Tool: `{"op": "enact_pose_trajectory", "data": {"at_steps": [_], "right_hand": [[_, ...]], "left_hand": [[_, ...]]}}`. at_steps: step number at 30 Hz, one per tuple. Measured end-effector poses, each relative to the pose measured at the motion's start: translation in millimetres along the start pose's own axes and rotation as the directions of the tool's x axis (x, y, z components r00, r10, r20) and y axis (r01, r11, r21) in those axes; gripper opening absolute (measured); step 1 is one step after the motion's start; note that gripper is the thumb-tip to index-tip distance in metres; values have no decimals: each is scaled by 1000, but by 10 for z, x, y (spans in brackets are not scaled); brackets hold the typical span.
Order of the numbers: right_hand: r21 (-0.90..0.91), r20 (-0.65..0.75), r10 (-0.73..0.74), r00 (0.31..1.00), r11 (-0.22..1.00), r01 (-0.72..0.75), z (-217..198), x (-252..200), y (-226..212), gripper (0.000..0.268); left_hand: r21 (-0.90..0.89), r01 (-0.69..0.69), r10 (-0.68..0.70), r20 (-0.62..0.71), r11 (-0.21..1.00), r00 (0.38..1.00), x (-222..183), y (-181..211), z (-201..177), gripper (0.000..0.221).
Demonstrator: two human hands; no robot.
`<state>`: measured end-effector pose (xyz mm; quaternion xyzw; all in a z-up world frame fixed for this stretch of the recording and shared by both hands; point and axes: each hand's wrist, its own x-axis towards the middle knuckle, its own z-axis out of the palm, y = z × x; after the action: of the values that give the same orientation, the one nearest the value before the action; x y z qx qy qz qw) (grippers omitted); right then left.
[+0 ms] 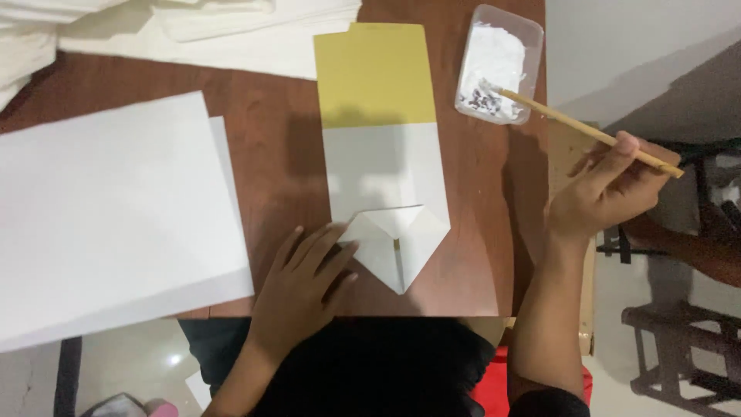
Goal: A person is manually assembling a paper bag by folding paper sheets and applying glue with a brush.
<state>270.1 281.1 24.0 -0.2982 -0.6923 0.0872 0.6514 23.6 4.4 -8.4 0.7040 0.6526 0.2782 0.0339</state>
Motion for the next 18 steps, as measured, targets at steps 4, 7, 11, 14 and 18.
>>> {"op": "enact_pose_trajectory", "data": {"at_steps": [4, 7, 11, 14, 18], "right_hand": [[4, -54, 60, 997, 998, -60, -11, -7, 8, 24], [16, -119, 28, 992, 1000, -26, -53, -23, 36, 23], [19, -251, 90, 964, 996, -88, -115, -78, 176, 27], [37, -295, 197, 935, 980, -195, -83, -42, 76, 34], [13, -304, 173, 937, 984, -177, -128, -32, 152, 35]], "left_hand": [[-25, 35, -35, 2, 999, 999, 7, -30, 41, 34], [-41, 41, -41, -3, 998, 999, 7, -25, 21, 34], [-57, 57, -58, -11, 997, 998, 1, -19, 16, 32], [-63, 64, -64, -5, 996, 998, 17, 2, -28, 31], [-88, 59, -61, -17, 994, 998, 6, -3, -31, 32]]}}
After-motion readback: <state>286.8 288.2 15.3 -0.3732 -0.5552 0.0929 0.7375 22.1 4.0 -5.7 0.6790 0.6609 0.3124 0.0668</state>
